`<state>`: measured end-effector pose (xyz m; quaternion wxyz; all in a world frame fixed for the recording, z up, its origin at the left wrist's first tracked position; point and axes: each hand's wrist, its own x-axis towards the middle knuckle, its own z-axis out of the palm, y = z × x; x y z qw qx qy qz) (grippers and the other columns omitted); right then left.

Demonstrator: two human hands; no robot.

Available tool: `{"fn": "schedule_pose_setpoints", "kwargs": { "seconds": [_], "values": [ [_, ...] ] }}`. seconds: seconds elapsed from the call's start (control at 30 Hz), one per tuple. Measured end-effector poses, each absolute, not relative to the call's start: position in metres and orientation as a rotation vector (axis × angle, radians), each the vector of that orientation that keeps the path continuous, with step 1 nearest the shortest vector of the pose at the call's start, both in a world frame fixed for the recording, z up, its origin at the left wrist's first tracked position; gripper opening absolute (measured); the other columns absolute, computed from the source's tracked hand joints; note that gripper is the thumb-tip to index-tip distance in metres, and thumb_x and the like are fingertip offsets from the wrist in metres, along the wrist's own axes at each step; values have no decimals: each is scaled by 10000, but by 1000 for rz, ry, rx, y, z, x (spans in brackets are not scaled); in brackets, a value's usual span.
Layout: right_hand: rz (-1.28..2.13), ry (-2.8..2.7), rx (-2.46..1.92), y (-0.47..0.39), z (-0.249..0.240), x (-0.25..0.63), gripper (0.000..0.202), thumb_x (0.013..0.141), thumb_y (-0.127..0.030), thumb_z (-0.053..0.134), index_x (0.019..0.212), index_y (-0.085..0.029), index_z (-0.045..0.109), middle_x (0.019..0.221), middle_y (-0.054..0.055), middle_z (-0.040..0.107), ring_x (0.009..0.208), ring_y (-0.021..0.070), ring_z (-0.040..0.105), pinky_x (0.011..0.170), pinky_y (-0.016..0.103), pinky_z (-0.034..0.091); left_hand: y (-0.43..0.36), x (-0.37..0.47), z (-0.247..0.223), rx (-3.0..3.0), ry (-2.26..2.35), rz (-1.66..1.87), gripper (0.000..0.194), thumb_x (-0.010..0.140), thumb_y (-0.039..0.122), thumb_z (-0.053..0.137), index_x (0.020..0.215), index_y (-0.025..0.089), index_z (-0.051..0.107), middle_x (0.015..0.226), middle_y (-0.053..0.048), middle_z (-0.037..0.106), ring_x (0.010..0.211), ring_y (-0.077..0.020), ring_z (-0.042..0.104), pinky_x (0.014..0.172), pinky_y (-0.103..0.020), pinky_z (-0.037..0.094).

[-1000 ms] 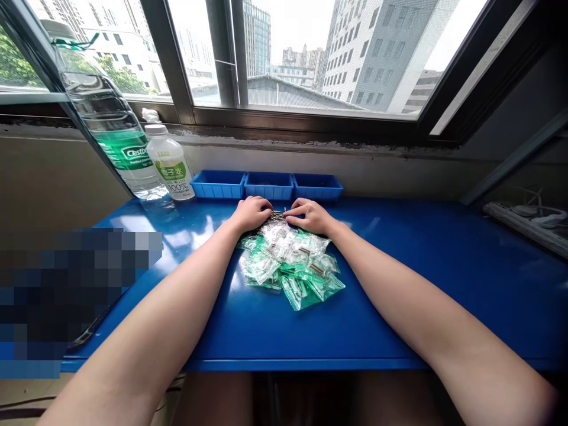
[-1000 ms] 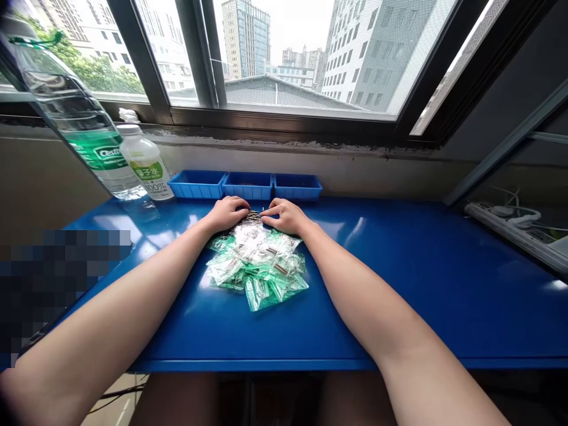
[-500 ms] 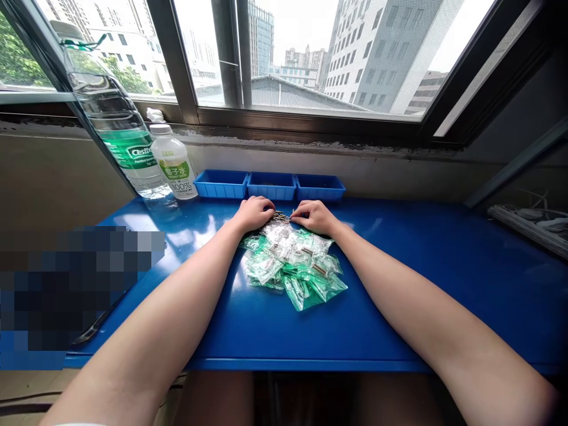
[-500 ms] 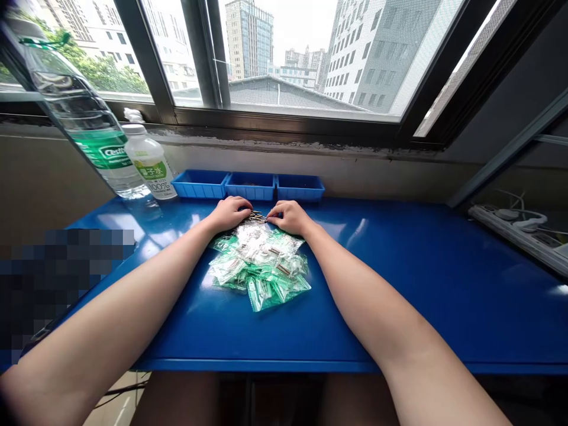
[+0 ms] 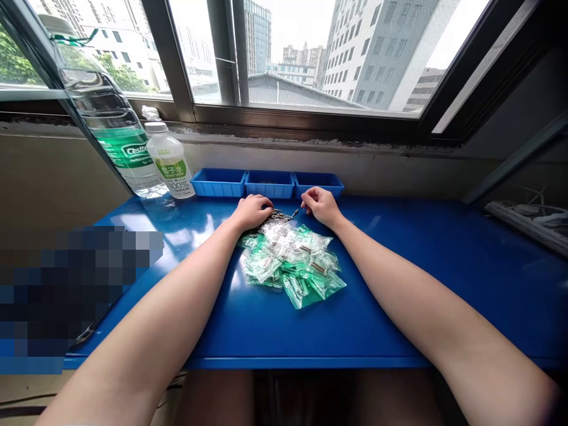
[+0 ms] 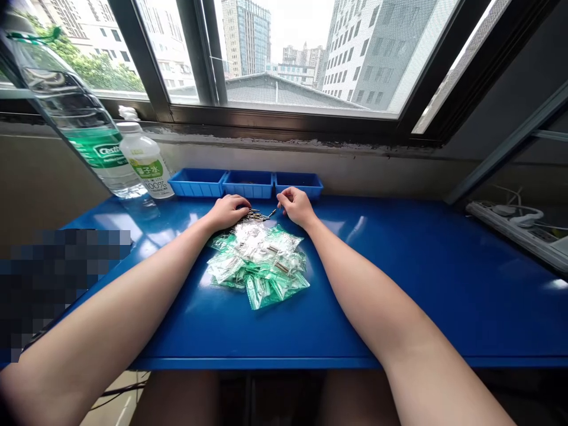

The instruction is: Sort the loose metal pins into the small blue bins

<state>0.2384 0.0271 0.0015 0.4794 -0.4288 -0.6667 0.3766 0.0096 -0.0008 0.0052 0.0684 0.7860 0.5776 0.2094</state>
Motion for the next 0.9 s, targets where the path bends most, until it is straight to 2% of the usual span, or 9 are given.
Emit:
{"fn": "schedule_pose_setpoints", "kwargs": {
  "seconds": [0.1, 0.23, 0.37, 0.47, 0.63, 0.73, 0.83, 0.9],
  "values": [
    [937, -1534, -1049, 31, 1, 238, 413, 764, -599, 681, 780, -233, 491, 544, -47, 586, 403, 103, 493, 420, 237, 372, -1, 10, 6, 2364, 1735, 621, 324, 874, 377, 465, 1005, 259, 737, 1204, -31, 700, 1204, -289, 546, 1054, -449, 390],
    [865, -1543, -1057, 33, -1, 240, 374, 732, -551, 740, 771, -221, 567, 465, -83, 474, 373, 88, 426, 392, 234, 311, -1, 9, 6, 2369, 1732, 623, 328, 871, 375, 465, 1011, 261, 740, 1196, -30, 700, 1206, -290, 547, 1052, -444, 393],
    [886, -1558, -1075, 35, -3, 243, 321, 688, -464, 790, 718, -193, 620, 468, -45, 541, 406, 104, 492, 400, 229, 346, 0, 9, 4, 2366, 1733, 636, 324, 873, 378, 465, 999, 266, 742, 1195, -28, 700, 1207, -285, 545, 1051, -435, 394],
    [933, -1493, -1093, 36, -4, 243, 260, 715, -397, 767, 714, -171, 640, 533, -3, 612, 459, 126, 578, 368, 210, 341, 1, 9, 3, 2372, 1736, 628, 326, 871, 370, 461, 1001, 268, 742, 1196, -26, 698, 1203, -281, 543, 1043, -426, 400],
    [1081, -1374, -1108, 36, -1, 241, 112, 800, -220, 649, 875, -140, 672, 735, 43, 706, 504, 121, 642, 328, 185, 339, 0, 9, 4, 2378, 1734, 624, 325, 868, 359, 462, 1002, 261, 741, 1188, -34, 698, 1186, -282, 547, 1036, -434, 406],
    [1118, -1366, -1104, 35, 1, 242, 207, 785, -143, 642, 992, -145, 647, 760, 31, 719, 493, 106, 634, 337, 174, 352, 0, 10, 5, 2374, 1737, 619, 321, 872, 359, 464, 1003, 264, 742, 1192, -34, 698, 1196, -281, 544, 1043, -427, 403],
    [1107, -1342, -1084, 35, 1, 243, 242, 795, -176, 668, 1027, -157, 603, 800, 31, 732, 475, 102, 628, 339, 177, 363, -1, 10, 5, 2366, 1739, 626, 315, 875, 371, 470, 994, 268, 742, 1189, -30, 701, 1200, -280, 545, 1048, -426, 402],
    [1086, -1326, -1080, 35, 1, 244, 205, 807, -253, 698, 962, -162, 598, 833, 41, 738, 455, 94, 620, 334, 178, 362, 0, 10, 5, 2361, 1740, 632, 312, 875, 378, 473, 991, 272, 742, 1184, -28, 703, 1201, -281, 546, 1051, -429, 402]
  ]
}}
